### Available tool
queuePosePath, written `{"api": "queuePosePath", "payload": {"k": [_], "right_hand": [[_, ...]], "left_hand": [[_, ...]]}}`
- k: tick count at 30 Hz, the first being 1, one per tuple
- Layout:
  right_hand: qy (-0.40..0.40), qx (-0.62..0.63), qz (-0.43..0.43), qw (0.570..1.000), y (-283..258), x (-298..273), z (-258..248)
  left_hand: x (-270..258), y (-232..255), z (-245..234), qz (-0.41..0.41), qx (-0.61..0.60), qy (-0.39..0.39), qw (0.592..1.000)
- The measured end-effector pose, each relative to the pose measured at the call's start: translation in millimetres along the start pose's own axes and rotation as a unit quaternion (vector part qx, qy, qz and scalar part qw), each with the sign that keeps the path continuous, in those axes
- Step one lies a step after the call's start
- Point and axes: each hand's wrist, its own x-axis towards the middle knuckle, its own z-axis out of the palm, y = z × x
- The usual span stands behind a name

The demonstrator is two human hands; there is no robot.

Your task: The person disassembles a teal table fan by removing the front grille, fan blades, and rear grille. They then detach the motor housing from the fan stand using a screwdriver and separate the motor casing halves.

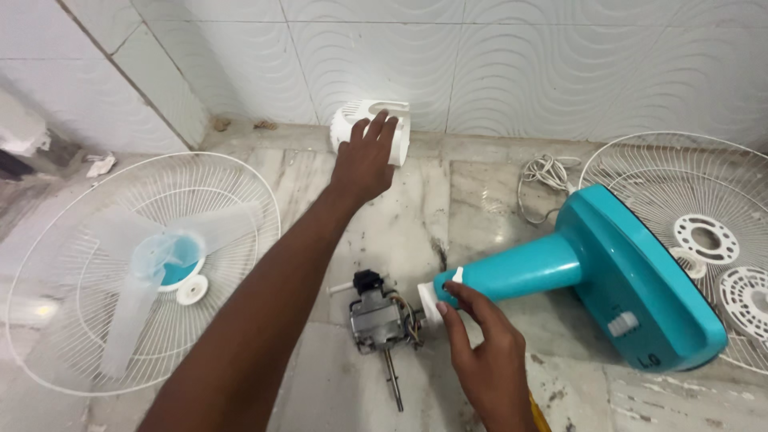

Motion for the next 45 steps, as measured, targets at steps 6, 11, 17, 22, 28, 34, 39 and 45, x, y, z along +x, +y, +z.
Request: {"api": "queuePosePath", "payload": {"k": [6,11,17,22,28,34,39,45], "right_hand": [[0.007,-0.024,-0.016,1.000,16,0,9],[0.026,-0.029,-0.085,0.996,28,-2,13],[0.012,-0.026,-0.080,0.996,23,-1,11],[0.025,-0.031,-0.100,0.994,13,-1,4],[0.022,-0.031,-0.089,0.995,3,4,-2],[0.027,0.031,-0.026,0.999,-1,-4,-5],[-0.034,0.206,0.049,0.977,2,-7,3],[-0.081,0.322,0.140,0.933,-6,-16,3]], "left_hand": [[36,5,17,0.002,0.036,-0.077,0.996],[34,-4,35,-0.011,0.031,-0.092,0.995],[-11,-22,31,0.027,0.044,-0.064,0.997],[-62,-25,-9,-0.007,-0.011,-0.016,1.000],[-128,-10,-87,-0.054,-0.187,0.154,0.969],[-202,26,-129,-0.089,-0.267,0.241,0.929],[-244,74,-125,-0.048,-0.223,0.330,0.916],[-260,111,-117,0.002,-0.283,0.286,0.915]]}}
